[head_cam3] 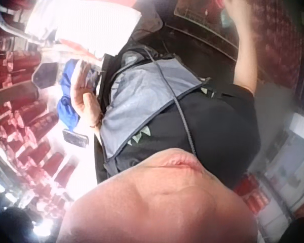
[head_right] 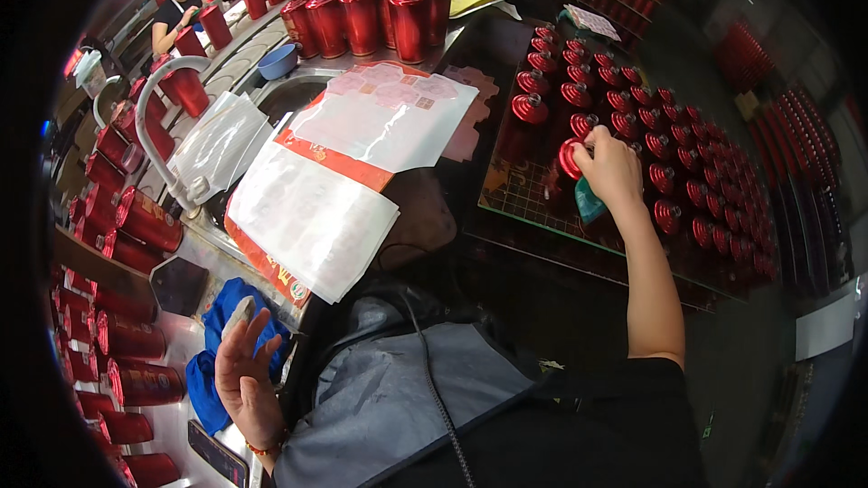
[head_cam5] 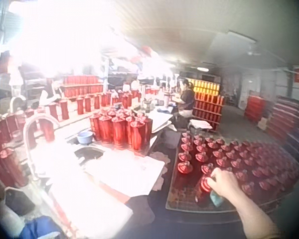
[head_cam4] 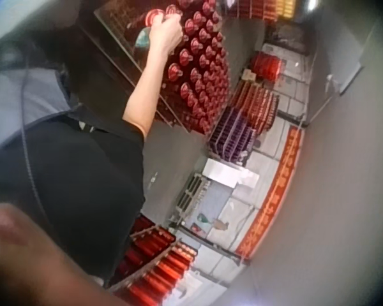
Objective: The person applies a red label to a red cylindrical container, smoothing it with a green tool and wiping the surface with a blue cloth. The person repeats this process on multiple containers, placing finished ones on a nearby tray.
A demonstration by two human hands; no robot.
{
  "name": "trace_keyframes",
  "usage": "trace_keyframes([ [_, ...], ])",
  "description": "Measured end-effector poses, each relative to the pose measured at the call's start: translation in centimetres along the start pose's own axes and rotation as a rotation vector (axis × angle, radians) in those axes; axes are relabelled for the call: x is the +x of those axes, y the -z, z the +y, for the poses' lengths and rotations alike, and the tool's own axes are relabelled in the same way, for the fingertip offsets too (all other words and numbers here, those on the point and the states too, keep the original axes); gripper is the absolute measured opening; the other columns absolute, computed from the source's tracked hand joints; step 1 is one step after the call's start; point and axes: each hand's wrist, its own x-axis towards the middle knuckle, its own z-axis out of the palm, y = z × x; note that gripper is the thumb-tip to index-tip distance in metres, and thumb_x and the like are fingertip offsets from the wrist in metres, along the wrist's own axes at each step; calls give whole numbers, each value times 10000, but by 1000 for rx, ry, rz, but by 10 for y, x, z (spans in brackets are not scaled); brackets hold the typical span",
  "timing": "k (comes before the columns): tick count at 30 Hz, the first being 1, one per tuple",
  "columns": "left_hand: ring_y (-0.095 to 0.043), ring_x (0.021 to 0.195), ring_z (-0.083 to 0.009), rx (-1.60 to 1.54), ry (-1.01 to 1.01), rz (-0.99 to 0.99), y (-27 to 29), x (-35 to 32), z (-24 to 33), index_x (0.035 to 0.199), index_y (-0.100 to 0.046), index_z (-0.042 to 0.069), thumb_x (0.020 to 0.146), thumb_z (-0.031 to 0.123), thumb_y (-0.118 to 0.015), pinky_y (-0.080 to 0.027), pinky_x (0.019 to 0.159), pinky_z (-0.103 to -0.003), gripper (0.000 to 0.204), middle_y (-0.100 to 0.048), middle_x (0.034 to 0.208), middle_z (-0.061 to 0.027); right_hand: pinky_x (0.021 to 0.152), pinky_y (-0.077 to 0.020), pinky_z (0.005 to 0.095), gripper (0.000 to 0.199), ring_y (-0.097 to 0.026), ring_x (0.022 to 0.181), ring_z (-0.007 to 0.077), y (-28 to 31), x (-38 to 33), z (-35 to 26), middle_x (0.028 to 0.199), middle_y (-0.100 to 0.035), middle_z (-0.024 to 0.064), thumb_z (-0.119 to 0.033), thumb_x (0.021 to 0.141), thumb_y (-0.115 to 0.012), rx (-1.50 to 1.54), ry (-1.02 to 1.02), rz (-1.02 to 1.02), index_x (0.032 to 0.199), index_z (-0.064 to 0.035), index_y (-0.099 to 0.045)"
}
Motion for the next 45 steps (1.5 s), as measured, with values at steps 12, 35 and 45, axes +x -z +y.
trace_keyframes([
  [12,-605,1280,-283,388,75,-15,17,-16,11,1382,-581,-51,952,153,-704,-481,1098,-412,491,-564,1404,-179,866,-528,526,489,-676,1035,457,-62,45,78,1091,-705,286,-442,958,-672,-165,0,-84,1189,-12,-648],
  [35,-746,780,-197,341,86,1109,66,-59,13,1299,-637,-45,1085,72,-514,-556,657,-258,273,-734,937,-137,825,-535,450,489,-710,943,363,-203,295,-600,943,-729,192,-263,865,-784,638,1276,17,1296,-94,-625],
  [45,-744,870,-180,433,182,1072,68,-27,9,1237,-669,-58,1057,37,-548,-573,743,-251,237,-748,1044,-161,778,-551,372,381,-731,855,255,-54,348,-676,971,-754,139,-351,925,-732,702,1252,60,1122,-26,-745],
])
